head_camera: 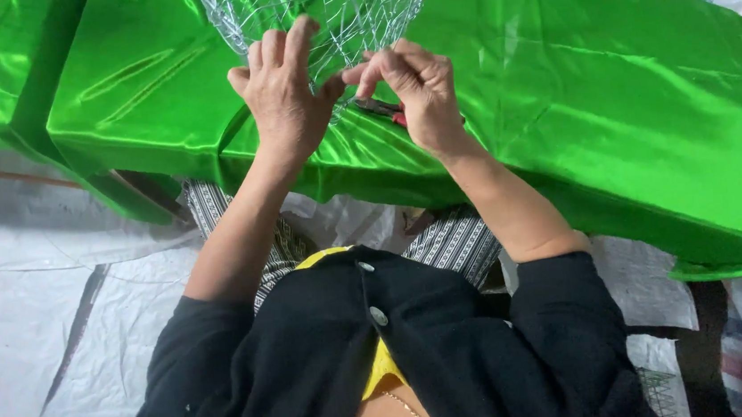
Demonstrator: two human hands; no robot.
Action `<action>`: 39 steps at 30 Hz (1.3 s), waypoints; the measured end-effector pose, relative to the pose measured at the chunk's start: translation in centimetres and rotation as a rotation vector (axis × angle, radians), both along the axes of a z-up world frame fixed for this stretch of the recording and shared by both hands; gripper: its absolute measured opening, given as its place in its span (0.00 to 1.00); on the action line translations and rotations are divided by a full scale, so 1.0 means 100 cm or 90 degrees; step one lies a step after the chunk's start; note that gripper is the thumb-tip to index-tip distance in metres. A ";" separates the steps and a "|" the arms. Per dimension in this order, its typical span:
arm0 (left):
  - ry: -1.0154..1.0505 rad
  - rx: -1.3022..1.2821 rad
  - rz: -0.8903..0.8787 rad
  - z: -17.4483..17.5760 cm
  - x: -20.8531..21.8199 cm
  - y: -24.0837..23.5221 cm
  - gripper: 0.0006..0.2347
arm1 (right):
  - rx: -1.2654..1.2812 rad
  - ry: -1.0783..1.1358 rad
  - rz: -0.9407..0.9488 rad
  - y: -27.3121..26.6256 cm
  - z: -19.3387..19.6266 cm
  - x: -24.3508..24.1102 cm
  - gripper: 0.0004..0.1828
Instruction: Fabricating a wire cage by bending and cutting wire strands to form a structure.
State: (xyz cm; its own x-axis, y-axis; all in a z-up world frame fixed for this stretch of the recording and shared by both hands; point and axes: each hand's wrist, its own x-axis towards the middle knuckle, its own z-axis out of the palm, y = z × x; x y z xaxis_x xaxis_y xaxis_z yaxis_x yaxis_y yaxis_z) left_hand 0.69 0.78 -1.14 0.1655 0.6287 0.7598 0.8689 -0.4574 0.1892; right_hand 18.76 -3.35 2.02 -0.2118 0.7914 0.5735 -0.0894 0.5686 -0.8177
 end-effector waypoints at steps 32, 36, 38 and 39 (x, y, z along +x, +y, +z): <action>0.110 0.039 0.034 -0.003 0.000 -0.011 0.28 | -0.069 0.237 0.059 -0.018 0.011 -0.017 0.16; 0.119 0.037 0.025 -0.003 0.000 -0.012 0.28 | -0.114 0.254 0.048 -0.022 0.015 -0.011 0.17; 0.131 0.034 0.032 -0.003 0.001 -0.011 0.28 | -0.139 0.274 0.057 -0.024 0.019 -0.010 0.17; 0.131 0.036 0.030 -0.004 0.002 -0.011 0.27 | -0.148 0.270 0.059 -0.026 0.020 -0.010 0.17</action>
